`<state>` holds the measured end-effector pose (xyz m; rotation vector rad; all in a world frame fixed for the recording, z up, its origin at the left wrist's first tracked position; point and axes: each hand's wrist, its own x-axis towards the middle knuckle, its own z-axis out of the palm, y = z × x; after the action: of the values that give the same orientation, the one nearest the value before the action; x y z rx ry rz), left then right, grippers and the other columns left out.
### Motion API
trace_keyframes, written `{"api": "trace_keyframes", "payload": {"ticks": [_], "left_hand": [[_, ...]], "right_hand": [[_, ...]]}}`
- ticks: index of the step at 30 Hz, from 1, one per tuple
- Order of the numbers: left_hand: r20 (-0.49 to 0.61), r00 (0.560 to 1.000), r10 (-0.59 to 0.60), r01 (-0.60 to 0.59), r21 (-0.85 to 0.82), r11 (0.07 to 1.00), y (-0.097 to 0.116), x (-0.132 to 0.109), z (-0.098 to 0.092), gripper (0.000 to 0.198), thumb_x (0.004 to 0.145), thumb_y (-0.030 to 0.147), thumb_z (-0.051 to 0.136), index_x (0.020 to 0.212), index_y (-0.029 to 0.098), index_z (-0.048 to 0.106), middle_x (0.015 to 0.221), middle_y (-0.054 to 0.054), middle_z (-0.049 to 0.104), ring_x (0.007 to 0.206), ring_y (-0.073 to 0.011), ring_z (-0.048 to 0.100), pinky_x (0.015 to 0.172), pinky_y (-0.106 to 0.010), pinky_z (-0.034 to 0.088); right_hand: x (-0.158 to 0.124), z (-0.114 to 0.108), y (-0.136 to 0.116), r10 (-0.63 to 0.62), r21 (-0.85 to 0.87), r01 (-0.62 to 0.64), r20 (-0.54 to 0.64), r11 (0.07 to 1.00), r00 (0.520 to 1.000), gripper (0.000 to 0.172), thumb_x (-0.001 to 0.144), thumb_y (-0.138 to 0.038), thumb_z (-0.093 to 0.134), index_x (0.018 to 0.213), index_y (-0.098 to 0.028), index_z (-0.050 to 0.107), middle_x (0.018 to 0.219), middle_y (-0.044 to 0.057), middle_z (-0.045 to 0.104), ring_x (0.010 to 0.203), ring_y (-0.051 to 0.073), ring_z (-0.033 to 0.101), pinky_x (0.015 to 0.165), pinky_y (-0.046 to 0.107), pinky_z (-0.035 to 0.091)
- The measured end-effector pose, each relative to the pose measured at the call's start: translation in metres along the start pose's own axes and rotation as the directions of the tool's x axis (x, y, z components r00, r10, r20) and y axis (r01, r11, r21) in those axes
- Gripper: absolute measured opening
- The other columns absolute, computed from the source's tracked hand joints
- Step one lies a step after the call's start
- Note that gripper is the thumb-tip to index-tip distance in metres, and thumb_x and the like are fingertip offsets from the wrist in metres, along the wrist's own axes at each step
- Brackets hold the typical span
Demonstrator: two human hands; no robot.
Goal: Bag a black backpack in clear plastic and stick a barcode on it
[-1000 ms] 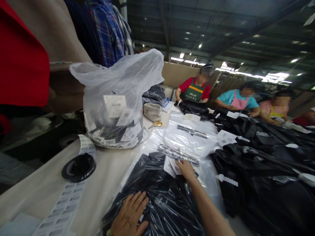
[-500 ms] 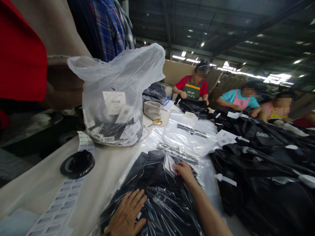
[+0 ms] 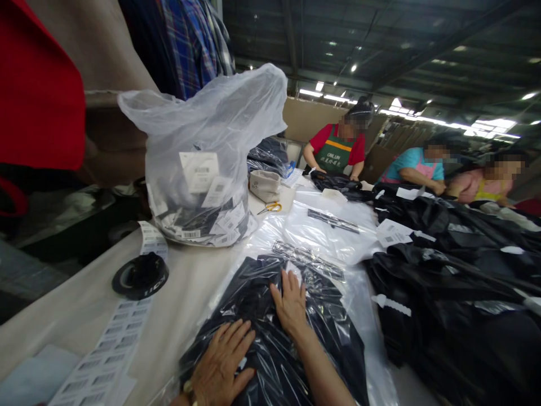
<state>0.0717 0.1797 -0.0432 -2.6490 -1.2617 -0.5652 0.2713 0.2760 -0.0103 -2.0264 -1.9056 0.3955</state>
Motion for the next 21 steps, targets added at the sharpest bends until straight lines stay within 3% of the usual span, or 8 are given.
{"api": "trace_keyframes", "payload": {"ticks": [4,7,10,12,15,17,19,21], "left_hand": [[0.016,1.000,0.003,-0.002,-0.061,0.998,0.000,-0.001,-0.006,0.059,0.088,0.041,0.047,0.140,0.020,0.029,0.137,-0.005,0.046,0.122,-0.0235,0.044,0.099,-0.038,0.040],[0.022,1.000,-0.019,0.022,-0.110,0.994,0.002,-0.002,-0.010,0.060,0.088,0.039,0.046,0.140,0.015,0.028,0.138,-0.010,0.043,0.124,-0.0244,0.041,0.100,-0.038,0.040],[0.047,0.997,-0.063,0.069,-0.152,0.986,0.003,0.003,-0.014,0.050,0.086,0.033,0.049,0.133,0.016,0.040,0.139,-0.014,0.041,0.125,-0.0266,0.041,0.099,-0.043,0.042],[0.122,0.991,-0.056,0.077,-0.174,0.982,0.003,0.012,-0.020,0.043,0.084,0.032,0.054,0.125,0.019,0.049,0.133,-0.015,0.047,0.122,-0.0284,0.045,0.097,-0.048,0.044],[0.233,0.972,-0.012,0.051,-0.163,0.985,0.004,0.024,-0.042,0.046,0.080,0.041,0.062,0.119,0.020,0.053,0.126,-0.015,0.054,0.118,-0.0318,0.048,0.094,-0.053,0.045],[0.224,0.974,-0.031,0.067,-0.152,0.986,0.009,0.019,-0.066,0.050,0.080,0.043,0.061,0.123,0.021,0.051,0.127,-0.014,0.053,0.120,-0.0329,0.047,0.094,-0.053,0.046],[0.145,0.979,-0.144,0.172,-0.204,0.964,0.020,-0.004,-0.090,0.050,0.085,0.037,0.056,0.131,0.025,0.043,0.130,-0.009,0.052,0.119,-0.0285,0.048,0.094,-0.045,0.048],[0.038,0.948,-0.315,0.309,-0.326,0.893,0.035,-0.037,-0.109,0.043,0.089,0.034,0.050,0.131,0.033,0.042,0.121,-0.003,0.058,0.108,-0.0216,0.056,0.089,-0.036,0.052]], "right_hand": [[-0.007,0.037,0.002,-0.091,-0.200,0.085,-0.018,0.976,0.996,0.070,0.085,-0.058,0.041,0.141,-0.017,0.031,0.149,0.018,0.022,0.138,0.036,0.016,0.110,0.053,0.013],[-0.008,0.051,0.009,-0.113,-0.274,0.098,-0.038,0.957,0.993,0.071,0.084,-0.059,0.042,0.141,-0.018,0.031,0.149,0.020,0.021,0.138,0.038,0.014,0.109,0.054,0.012],[-0.006,0.055,0.012,-0.100,-0.310,0.079,-0.053,0.947,0.994,0.072,0.083,-0.060,0.042,0.141,-0.019,0.030,0.148,0.020,0.022,0.137,0.038,0.016,0.109,0.053,0.013],[-0.005,0.055,0.012,-0.095,-0.329,0.072,-0.053,0.941,0.994,0.073,0.083,-0.060,0.043,0.141,-0.019,0.029,0.149,0.021,0.021,0.137,0.039,0.017,0.108,0.054,0.014],[-0.005,0.056,0.011,-0.102,-0.353,0.078,-0.049,0.932,0.994,0.074,0.083,-0.061,0.043,0.142,-0.018,0.028,0.148,0.022,0.021,0.137,0.039,0.018,0.108,0.053,0.014],[-0.005,0.055,0.011,-0.105,-0.363,0.081,-0.045,0.928,0.993,0.074,0.083,-0.061,0.043,0.141,-0.018,0.028,0.148,0.023,0.022,0.136,0.039,0.019,0.108,0.053,0.015],[-0.005,0.054,0.010,-0.097,-0.366,0.078,-0.033,0.927,0.995,0.075,0.083,-0.061,0.043,0.142,-0.018,0.027,0.148,0.022,0.023,0.136,0.039,0.020,0.107,0.053,0.015],[-0.005,0.052,0.009,-0.080,-0.361,0.071,-0.009,0.930,0.997,0.075,0.083,-0.062,0.042,0.142,-0.019,0.027,0.148,0.022,0.022,0.136,0.039,0.020,0.107,0.053,0.014]]}}
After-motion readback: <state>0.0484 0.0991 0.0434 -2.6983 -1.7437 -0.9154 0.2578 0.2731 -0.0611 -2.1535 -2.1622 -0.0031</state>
